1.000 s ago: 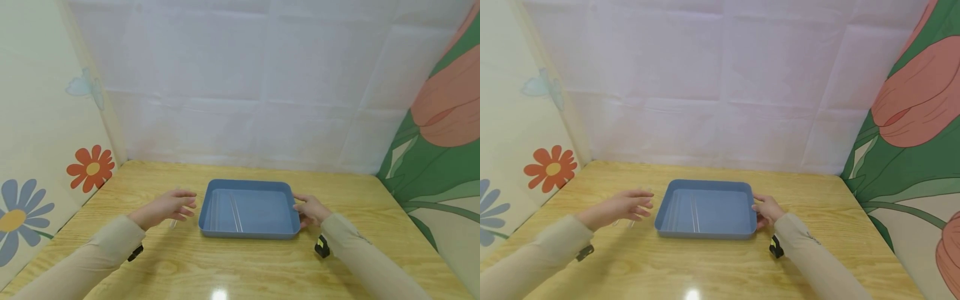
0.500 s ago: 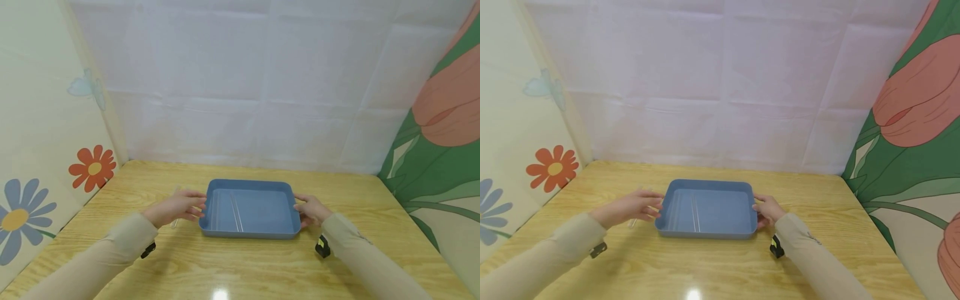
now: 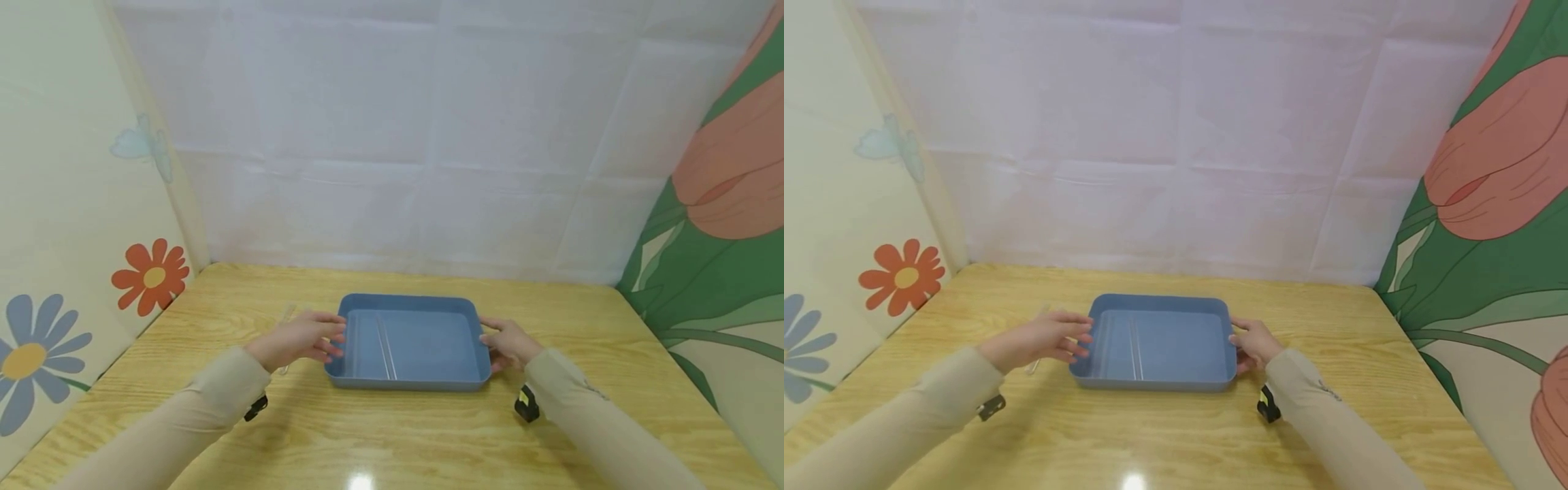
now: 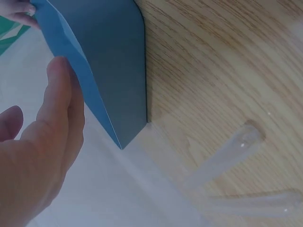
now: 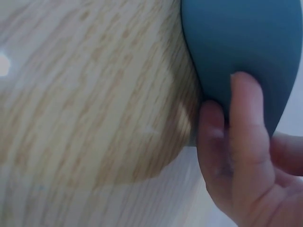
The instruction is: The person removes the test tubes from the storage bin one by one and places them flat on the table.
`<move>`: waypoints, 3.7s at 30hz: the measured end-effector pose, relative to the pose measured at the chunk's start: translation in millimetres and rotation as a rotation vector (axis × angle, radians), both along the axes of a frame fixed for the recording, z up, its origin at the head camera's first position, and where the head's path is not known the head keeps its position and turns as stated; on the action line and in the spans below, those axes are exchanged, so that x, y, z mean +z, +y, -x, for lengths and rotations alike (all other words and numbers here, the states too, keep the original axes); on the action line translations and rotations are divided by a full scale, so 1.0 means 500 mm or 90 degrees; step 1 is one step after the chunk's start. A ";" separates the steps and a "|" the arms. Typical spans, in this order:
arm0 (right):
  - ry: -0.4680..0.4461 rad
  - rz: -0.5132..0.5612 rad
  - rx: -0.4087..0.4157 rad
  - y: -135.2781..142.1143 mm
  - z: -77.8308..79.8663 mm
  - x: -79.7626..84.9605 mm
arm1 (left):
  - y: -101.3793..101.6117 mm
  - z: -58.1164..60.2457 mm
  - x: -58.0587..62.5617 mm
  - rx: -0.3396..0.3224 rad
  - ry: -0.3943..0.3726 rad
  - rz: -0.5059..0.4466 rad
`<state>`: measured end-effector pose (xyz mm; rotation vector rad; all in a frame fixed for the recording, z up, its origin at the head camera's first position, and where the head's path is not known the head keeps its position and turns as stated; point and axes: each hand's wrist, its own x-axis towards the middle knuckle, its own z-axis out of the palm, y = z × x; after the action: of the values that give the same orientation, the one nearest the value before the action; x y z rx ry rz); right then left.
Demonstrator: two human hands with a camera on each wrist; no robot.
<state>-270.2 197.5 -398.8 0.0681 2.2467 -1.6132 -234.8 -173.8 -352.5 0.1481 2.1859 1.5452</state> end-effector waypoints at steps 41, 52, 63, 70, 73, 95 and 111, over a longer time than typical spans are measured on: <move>0.006 -0.002 0.004 0.003 -0.001 0.002 | 0.068 0.037 -0.010 -0.012 -0.080 0.019; 0.003 -0.007 0.002 0.001 0.000 0.000 | 0.087 0.059 -0.007 -0.007 -0.133 0.054; 0.004 -0.017 0.000 0.004 0.000 0.000 | 0.120 0.079 -0.021 0.054 -0.195 0.014; 0.011 -0.021 0.004 0.007 -0.001 0.002 | 0.147 0.084 -0.025 0.079 -0.194 0.055; 0.016 -0.016 0.007 0.007 -0.001 -0.001 | 0.155 0.092 -0.036 0.075 -0.182 0.091; 0.012 0.004 0.017 -0.006 -0.012 -0.008 | 0.220 0.107 -0.082 0.142 -0.099 0.353; 0.021 -0.006 0.003 -0.001 -0.010 -0.008 | 0.188 0.099 -0.051 0.130 -0.124 0.239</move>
<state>-265.0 197.0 -403.0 0.0382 2.2782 -1.6122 -284.2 -79.6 -378.0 -0.3388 2.3382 1.1588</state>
